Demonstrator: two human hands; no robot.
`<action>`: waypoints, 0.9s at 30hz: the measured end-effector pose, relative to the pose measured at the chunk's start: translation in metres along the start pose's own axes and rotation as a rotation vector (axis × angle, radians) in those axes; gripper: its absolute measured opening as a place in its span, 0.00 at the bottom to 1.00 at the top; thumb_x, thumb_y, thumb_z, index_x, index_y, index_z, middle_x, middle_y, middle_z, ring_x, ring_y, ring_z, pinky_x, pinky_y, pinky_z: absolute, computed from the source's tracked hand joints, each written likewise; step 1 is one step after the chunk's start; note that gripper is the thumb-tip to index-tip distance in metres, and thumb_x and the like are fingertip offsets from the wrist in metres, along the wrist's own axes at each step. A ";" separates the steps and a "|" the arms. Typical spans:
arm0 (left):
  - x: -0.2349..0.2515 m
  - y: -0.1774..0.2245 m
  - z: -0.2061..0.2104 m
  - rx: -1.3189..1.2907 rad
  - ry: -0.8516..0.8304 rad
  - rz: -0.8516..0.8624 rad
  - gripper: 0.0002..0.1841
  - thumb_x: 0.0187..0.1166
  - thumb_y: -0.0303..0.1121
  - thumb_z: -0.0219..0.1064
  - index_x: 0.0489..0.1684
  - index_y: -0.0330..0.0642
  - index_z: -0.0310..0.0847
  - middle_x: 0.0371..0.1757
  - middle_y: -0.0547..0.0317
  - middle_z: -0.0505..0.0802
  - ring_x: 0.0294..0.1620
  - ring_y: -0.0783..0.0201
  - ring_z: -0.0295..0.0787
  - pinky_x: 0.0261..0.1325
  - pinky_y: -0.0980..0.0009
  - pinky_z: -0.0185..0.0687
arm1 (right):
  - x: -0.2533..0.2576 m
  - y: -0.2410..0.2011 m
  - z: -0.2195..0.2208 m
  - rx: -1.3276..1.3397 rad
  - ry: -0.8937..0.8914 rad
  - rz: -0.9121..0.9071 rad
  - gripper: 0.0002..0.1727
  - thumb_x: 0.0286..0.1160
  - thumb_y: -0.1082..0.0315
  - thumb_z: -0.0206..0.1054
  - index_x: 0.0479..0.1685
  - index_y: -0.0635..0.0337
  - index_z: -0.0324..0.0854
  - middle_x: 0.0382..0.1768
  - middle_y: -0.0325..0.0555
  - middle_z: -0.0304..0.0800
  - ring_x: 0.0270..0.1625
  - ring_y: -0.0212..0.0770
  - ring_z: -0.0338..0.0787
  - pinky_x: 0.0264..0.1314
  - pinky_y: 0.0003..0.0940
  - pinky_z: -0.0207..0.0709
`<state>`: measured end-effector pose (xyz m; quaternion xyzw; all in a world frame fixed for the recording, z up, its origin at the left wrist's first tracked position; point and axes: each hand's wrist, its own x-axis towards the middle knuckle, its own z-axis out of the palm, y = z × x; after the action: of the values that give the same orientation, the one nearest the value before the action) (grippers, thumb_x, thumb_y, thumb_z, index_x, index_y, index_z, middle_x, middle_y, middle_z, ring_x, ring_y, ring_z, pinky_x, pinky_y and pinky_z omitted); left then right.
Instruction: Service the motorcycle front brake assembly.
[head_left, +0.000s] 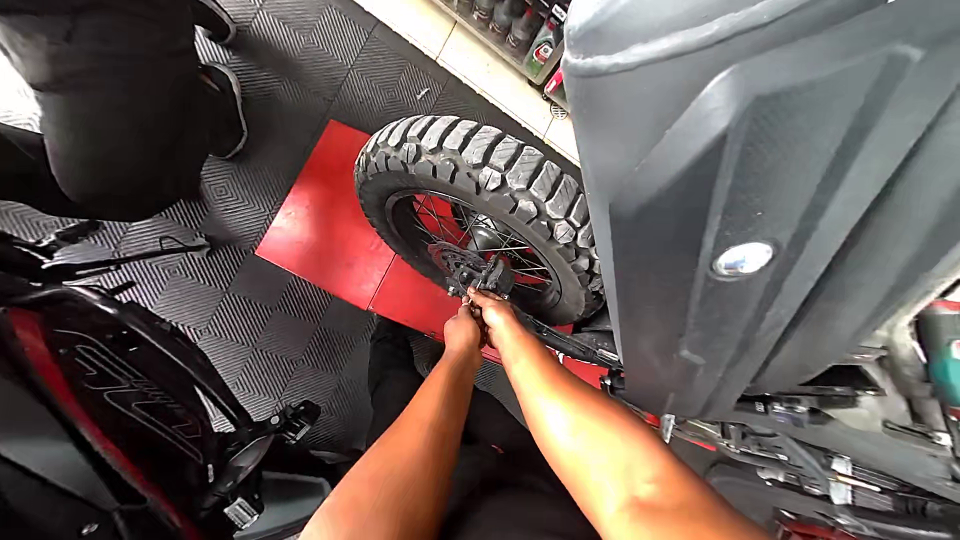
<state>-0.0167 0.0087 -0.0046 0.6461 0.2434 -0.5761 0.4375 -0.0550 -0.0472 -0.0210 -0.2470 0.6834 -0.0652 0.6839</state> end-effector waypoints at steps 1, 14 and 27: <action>0.001 0.005 0.000 -0.154 -0.034 -0.097 0.25 0.94 0.52 0.44 0.32 0.46 0.74 0.19 0.64 0.75 0.15 0.69 0.67 0.20 0.71 0.69 | 0.000 -0.001 -0.001 -0.008 -0.017 0.023 0.18 0.87 0.55 0.63 0.61 0.59 0.82 0.39 0.42 0.90 0.33 0.31 0.85 0.37 0.27 0.80; 0.026 0.009 -0.038 0.451 0.013 0.273 0.25 0.92 0.51 0.54 0.46 0.36 0.87 0.36 0.52 0.93 0.28 0.59 0.84 0.38 0.56 0.81 | 0.001 -0.001 -0.003 -0.120 0.025 0.008 0.17 0.85 0.56 0.66 0.59 0.57 0.86 0.49 0.42 0.91 0.49 0.36 0.84 0.51 0.37 0.75; 0.008 -0.032 -0.028 0.358 0.071 0.345 0.22 0.91 0.49 0.56 0.67 0.40 0.79 0.52 0.48 0.92 0.39 0.55 0.89 0.46 0.52 0.86 | -0.001 -0.003 -0.004 -0.106 -0.035 -0.024 0.17 0.90 0.58 0.58 0.60 0.60 0.85 0.47 0.42 0.94 0.46 0.33 0.88 0.50 0.32 0.78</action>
<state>-0.0262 0.0466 -0.0229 0.7651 0.0388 -0.5037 0.3993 -0.0579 -0.0506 -0.0188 -0.2922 0.6709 -0.0328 0.6808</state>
